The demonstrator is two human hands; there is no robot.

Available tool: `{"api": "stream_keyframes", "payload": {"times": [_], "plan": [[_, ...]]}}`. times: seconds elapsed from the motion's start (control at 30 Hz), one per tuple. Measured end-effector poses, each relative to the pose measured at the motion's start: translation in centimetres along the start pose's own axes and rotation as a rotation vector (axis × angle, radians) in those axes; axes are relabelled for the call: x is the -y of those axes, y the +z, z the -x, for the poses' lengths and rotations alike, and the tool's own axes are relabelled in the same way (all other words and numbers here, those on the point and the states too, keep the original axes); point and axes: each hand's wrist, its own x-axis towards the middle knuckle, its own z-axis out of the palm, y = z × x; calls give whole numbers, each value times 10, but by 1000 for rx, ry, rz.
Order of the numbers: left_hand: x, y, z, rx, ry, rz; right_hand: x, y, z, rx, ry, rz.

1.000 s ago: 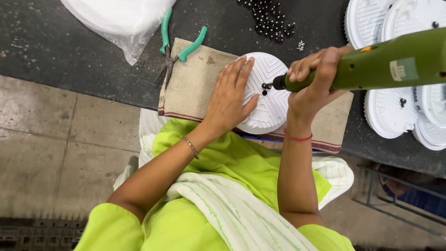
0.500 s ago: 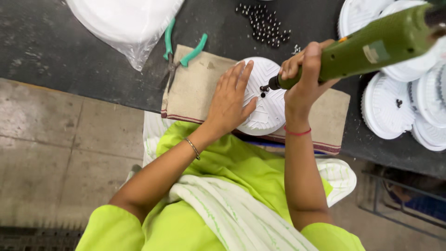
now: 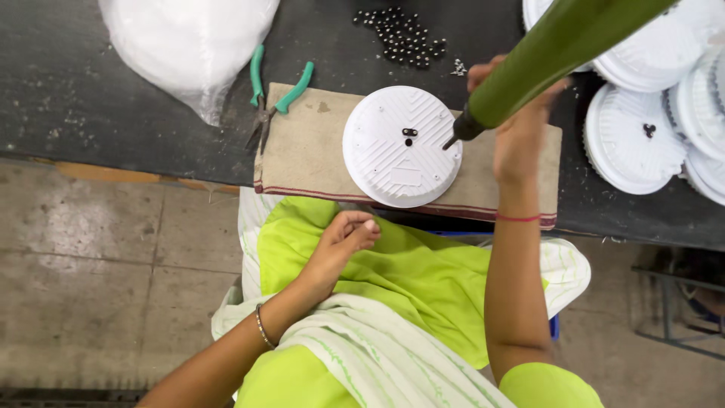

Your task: The person sits at a workbench assembling white plastic ceiling light fixtures. They place screws into a lamp base, drive them with an electric screwdriver, fit the round diffuser cover onto the base, press it to secure it, and set finished fixtures onto a stack of completed units.

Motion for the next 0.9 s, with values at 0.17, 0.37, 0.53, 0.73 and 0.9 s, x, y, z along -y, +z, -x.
{"api": "stream_keyframes", "payload": {"times": [0.17,0.37,0.53,0.73,0.9], "plan": [[0,8,0,-42,-44,220,-55,-22,31,-110,75,679],[-7,13,5,-109,-144,264,-64,-38,48,-11,205,466],[-26,7,1,-96,78,181,-62,-49,51,180,143,406],[-92,16,-14,-153,284,121,-61,-57,49,279,224,250],[-138,20,20,-193,442,-332,-62,-59,53,182,190,263]]}}
